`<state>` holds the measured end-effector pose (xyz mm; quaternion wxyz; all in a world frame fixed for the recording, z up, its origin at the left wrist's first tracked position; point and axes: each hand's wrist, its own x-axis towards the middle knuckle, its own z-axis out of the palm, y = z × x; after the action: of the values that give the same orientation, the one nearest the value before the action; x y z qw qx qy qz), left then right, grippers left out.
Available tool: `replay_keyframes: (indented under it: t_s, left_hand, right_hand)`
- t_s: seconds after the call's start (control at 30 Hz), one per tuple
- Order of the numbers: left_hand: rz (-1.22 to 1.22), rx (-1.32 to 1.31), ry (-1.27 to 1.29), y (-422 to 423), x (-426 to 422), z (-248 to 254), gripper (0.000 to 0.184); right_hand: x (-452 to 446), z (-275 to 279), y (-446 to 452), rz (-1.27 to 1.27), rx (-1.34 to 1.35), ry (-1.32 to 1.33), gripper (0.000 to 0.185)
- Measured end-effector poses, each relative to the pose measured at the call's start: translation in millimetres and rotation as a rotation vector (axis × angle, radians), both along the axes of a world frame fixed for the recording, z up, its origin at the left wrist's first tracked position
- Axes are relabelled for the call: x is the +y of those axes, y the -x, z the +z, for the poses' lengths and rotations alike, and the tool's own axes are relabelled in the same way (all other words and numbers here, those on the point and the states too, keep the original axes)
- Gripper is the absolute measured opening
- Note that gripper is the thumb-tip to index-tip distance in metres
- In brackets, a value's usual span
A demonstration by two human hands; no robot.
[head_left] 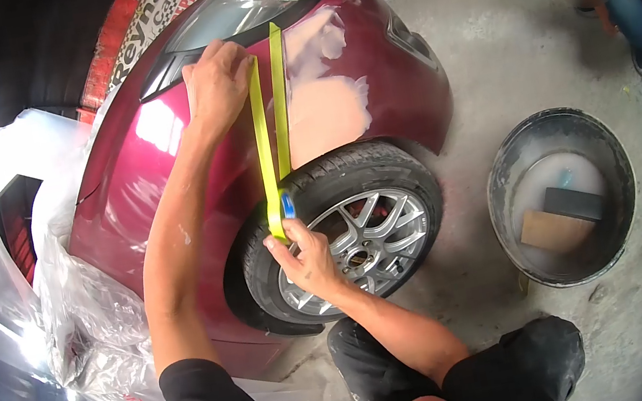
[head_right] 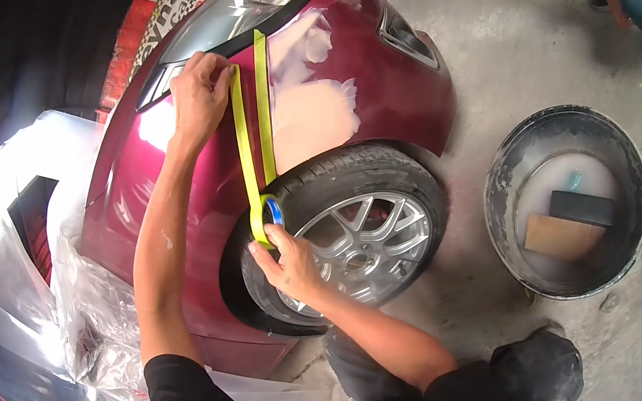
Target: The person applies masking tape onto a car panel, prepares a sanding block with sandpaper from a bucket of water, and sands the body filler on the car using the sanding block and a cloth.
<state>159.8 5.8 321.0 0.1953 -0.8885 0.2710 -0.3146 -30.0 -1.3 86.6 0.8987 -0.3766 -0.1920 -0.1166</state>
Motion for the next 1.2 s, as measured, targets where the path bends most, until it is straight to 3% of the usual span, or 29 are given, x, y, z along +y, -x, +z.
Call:
replay_keyframes:
  t_s: [0.2, 0.33, 0.73, 0.9, 1.0, 1.03, 1.2]
  left_hand:
    - [-0.051, -0.068, -0.109, -30.6, -6.0, -2.6, 0.009]
    - [-0.015, -0.097, -0.148, -48.9, -0.9, -7.6, 0.01]
    - [-0.119, -0.171, -0.19, -63.9, 4.5, -11.0, 0.015]
    - [-0.14, -0.182, -0.129, -65.3, 3.6, -10.5, 0.032]
    - [-0.158, -0.276, -0.264, -61.0, -0.5, -7.7, 0.043]
    - [-0.068, -0.25, -0.209, -59.9, -1.1, -7.9, 0.044]
    - [-0.105, -0.292, -0.229, -62.3, -0.5, -7.4, 0.046]
  right_hand:
    - [21.0, -12.5, 29.3, 0.279, 0.243, -0.135, 0.02]
    - [29.9, -5.7, 27.2, 0.214, 0.223, -0.221, 0.02]
    - [22.4, -4.8, 6.6, 0.33, 0.279, -0.205, 0.017]
    - [21.4, -1.5, 6.6, 0.29, 0.265, -0.2, 0.022]
    - [19.5, 0.3, 12.4, 0.329, 0.283, -0.193, 0.024]
    - [20.9, -0.2, 8.4, 0.362, 0.303, -0.211, 0.025]
    - [21.2, -1.5, 0.4, 0.424, 0.295, -0.206, 0.028]
